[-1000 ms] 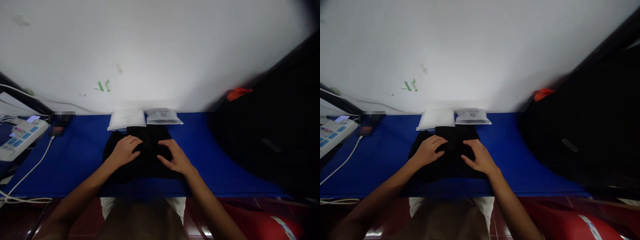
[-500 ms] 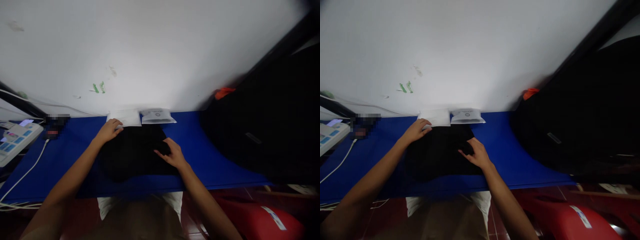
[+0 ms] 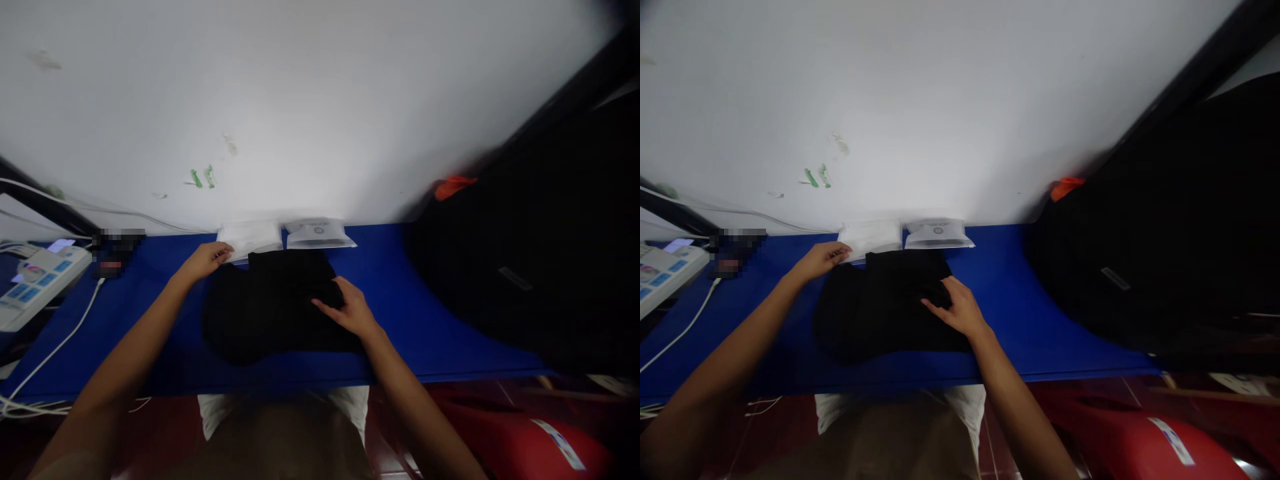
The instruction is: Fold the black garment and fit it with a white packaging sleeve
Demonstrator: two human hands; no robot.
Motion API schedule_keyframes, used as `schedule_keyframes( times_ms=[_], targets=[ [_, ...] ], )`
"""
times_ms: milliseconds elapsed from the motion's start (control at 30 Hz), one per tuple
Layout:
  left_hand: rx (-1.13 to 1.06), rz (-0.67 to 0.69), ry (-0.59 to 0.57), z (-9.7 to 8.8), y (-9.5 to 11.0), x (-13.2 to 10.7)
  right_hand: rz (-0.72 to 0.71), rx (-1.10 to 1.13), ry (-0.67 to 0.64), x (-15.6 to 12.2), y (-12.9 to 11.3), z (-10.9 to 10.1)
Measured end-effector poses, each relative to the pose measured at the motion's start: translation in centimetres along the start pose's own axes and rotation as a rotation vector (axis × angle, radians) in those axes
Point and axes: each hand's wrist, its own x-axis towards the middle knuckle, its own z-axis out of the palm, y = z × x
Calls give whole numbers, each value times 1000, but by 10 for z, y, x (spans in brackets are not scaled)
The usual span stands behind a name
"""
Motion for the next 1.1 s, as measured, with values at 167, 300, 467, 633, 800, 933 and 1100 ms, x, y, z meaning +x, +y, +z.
schedule_keyframes(
  times_ms=[167, 300, 467, 633, 800, 933, 1100],
  targets=[
    [140, 190, 68, -7, 31, -16, -19, 144, -186, 2, 0, -1],
    [251, 338, 174, -2, 64, -31, -32, 185, -265, 1, 2, 0],
    [286, 422, 205, 21, 96, -43, -175, 218, -156, 2, -3, -2],
    [251, 477, 125, 43, 118, -54, -398, 265, -80, 7, -19, -5],
    [79, 523, 48, 59, 145, -74, -499, 84, -166, 2, -20, 2],
    [55, 475, 23, 72, 159, -84, -555, -79, -187, -5, -18, 8],
    [51, 364, -31, 77, 152, -79, -661, -104, -6, -6, -22, 12]
  ],
)
